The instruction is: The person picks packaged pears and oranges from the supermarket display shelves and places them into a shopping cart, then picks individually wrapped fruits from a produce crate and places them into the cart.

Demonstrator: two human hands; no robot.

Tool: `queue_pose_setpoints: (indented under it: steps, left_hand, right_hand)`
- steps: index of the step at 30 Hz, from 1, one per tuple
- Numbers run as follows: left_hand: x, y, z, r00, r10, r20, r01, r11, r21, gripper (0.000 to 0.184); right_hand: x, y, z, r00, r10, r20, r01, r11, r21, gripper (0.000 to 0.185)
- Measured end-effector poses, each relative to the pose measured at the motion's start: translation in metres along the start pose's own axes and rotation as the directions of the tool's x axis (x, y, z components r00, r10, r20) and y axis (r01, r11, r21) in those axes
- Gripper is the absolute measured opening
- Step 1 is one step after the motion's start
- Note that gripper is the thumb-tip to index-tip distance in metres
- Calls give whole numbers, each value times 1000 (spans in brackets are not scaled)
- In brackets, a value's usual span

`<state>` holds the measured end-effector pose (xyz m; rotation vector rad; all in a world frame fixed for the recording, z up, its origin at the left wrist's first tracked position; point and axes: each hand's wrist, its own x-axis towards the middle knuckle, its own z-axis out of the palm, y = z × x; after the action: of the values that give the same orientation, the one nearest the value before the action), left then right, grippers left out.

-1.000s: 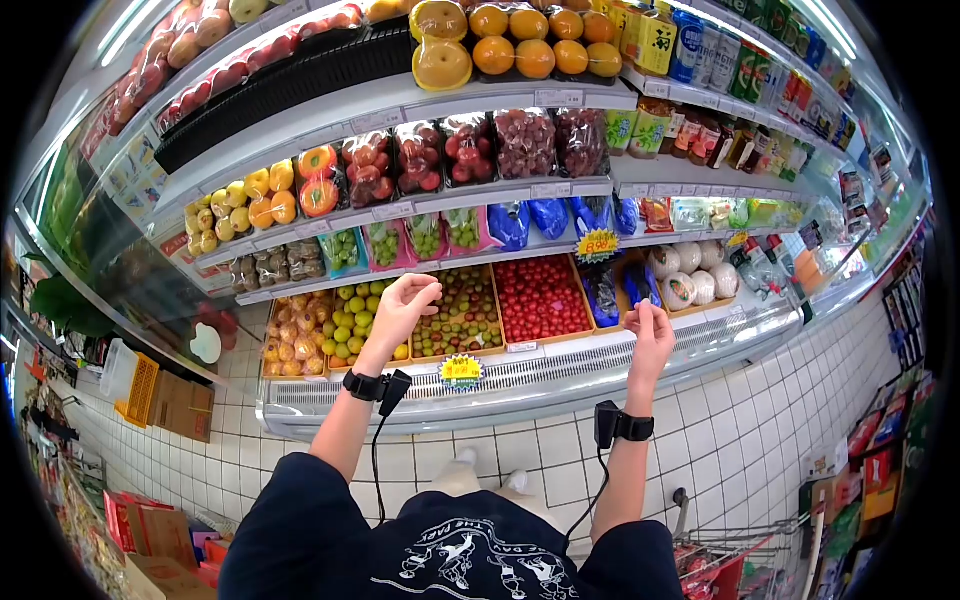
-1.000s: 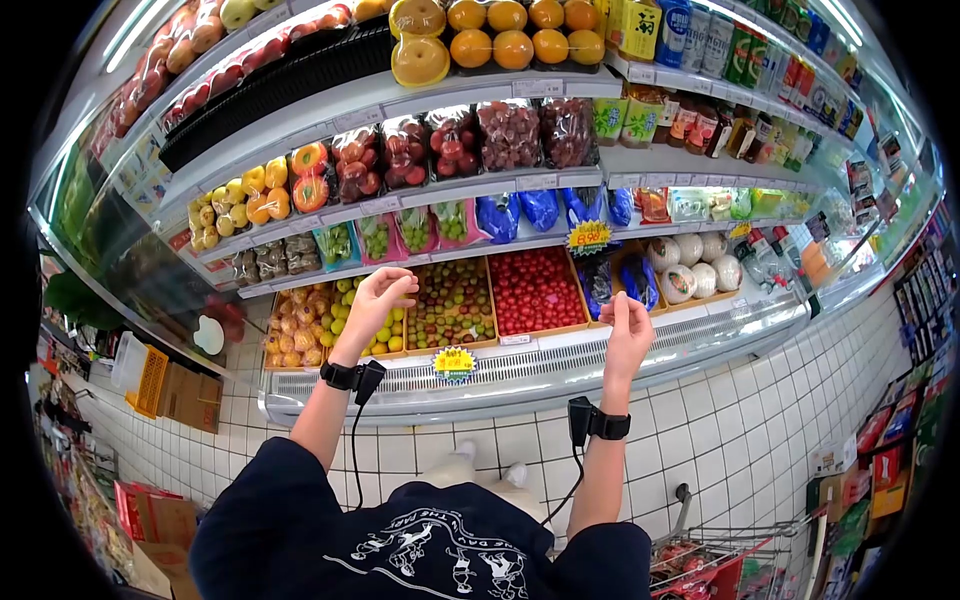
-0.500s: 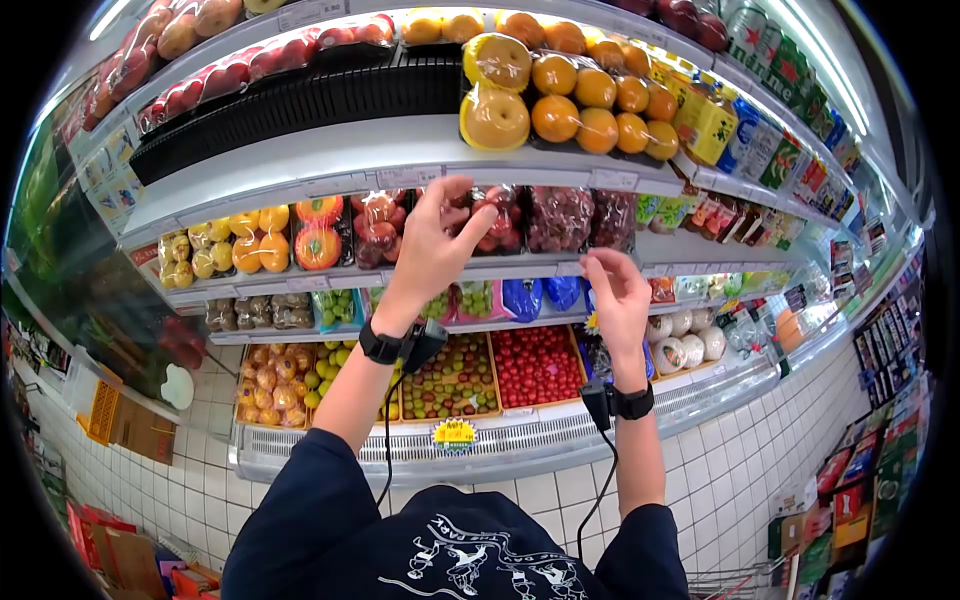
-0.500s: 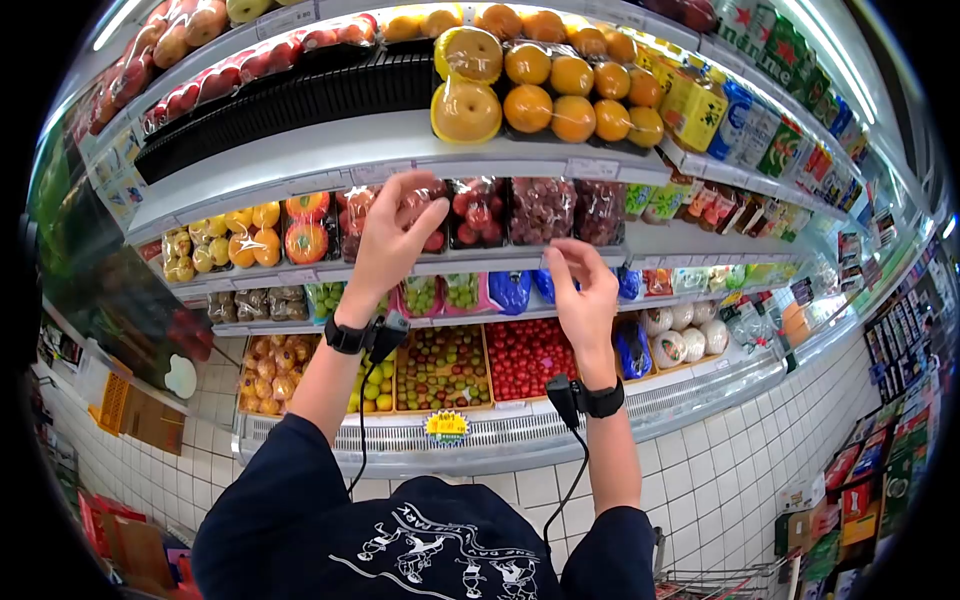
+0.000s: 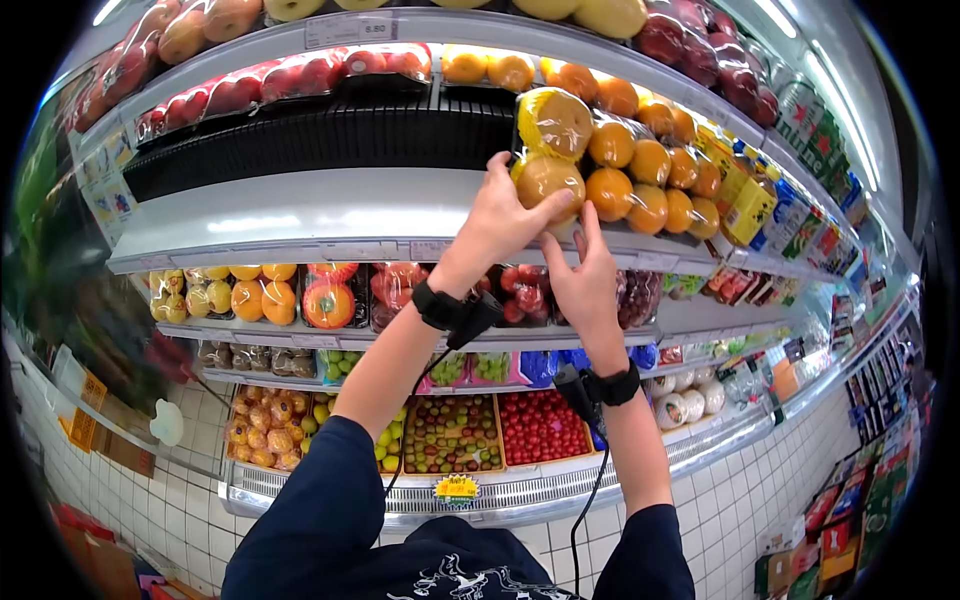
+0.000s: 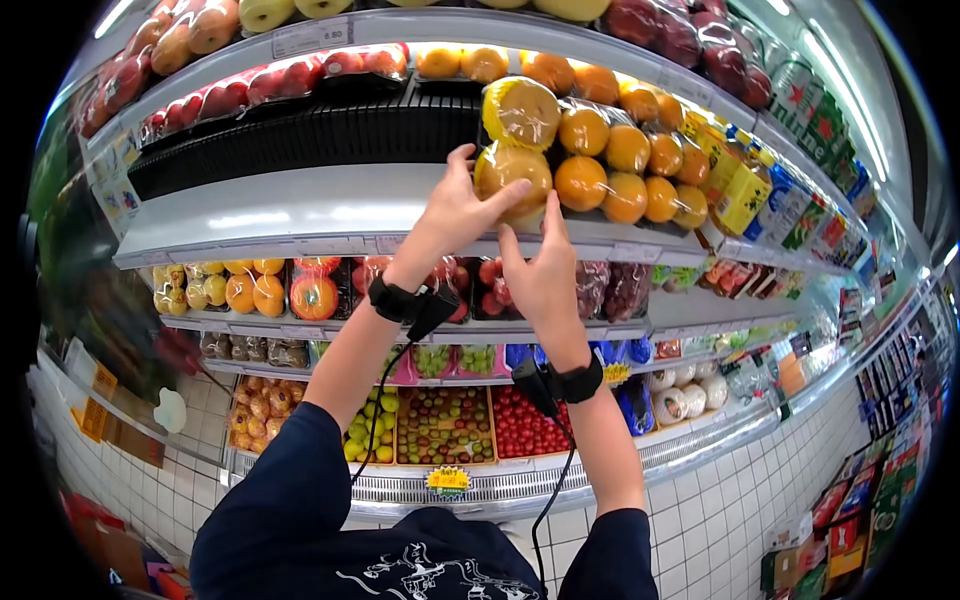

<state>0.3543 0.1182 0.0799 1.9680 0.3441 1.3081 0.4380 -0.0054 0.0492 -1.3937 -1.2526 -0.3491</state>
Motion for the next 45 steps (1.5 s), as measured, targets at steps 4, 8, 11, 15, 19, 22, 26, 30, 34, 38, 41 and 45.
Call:
queue_pose_setpoints:
  steps: [4, 8, 11, 15, 19, 22, 26, 30, 34, 38, 41, 45]
  left_hand:
    - [7, 1, 6, 999, -28, -30, 30, 997, 66, 109]
    - [14, 2, 11, 999, -39, 3, 39, 999, 21, 106]
    - [16, 0, 13, 998, -64, 14, 64, 997, -52, 100]
    - [16, -7, 17, 998, -63, 3, 63, 998, -26, 105]
    - [15, -5, 15, 998, -59, 38, 61, 997, -48, 106]
    - [12, 2, 19, 995, -104, 8, 104, 994, 42, 104]
    - [1, 34, 28, 930, 292, -222, -196, 907, 373, 85]
    - [9, 59, 49, 853, 508, -122, -395, 780, 485, 57]
    - [30, 65, 78, 841, 534, 84, -499, 707, 501, 57]
    - [65, 71, 101, 873, 451, 188, -450, 594, 667, 63]
    - [97, 78, 114, 953, 204, 223, -301, 567, 767, 64]
    - [132, 79, 118, 967, -11, 254, -209, 536, 818, 69]
  right_hand:
    - [2, 6, 8, 999, 46, 12, -46, 998, 37, 73]
    - [6, 6, 7, 999, 37, 18, -38, 998, 49, 73]
    - [4, 2, 2, 998, 45, 36, -47, 997, 59, 72]
    - [1, 10, -4, 999, 29, 38, -29, 1000, 7, 66]
    - [2, 17, -12, 999, -18, -37, 20, 998, 52, 50]
    - [3, 17, -32, 997, 52, -48, -48, 995, 91, 32]
    - [7, 33, -63, 979, 127, -159, -127, 992, 10, 19]
    - [10, 60, -93, 974, 25, -227, -63, 985, -160, 20]
    - [16, 71, -113, 981, 48, -187, -90, 970, -225, 29]
    - [25, 97, -120, 984, 106, -141, -144, 945, -294, 38]
    - [28, 107, -123, 981, 80, -174, -133, 940, -316, 43]
    - [29, 116, -116, 984, 46, -171, -114, 906, -407, 46]
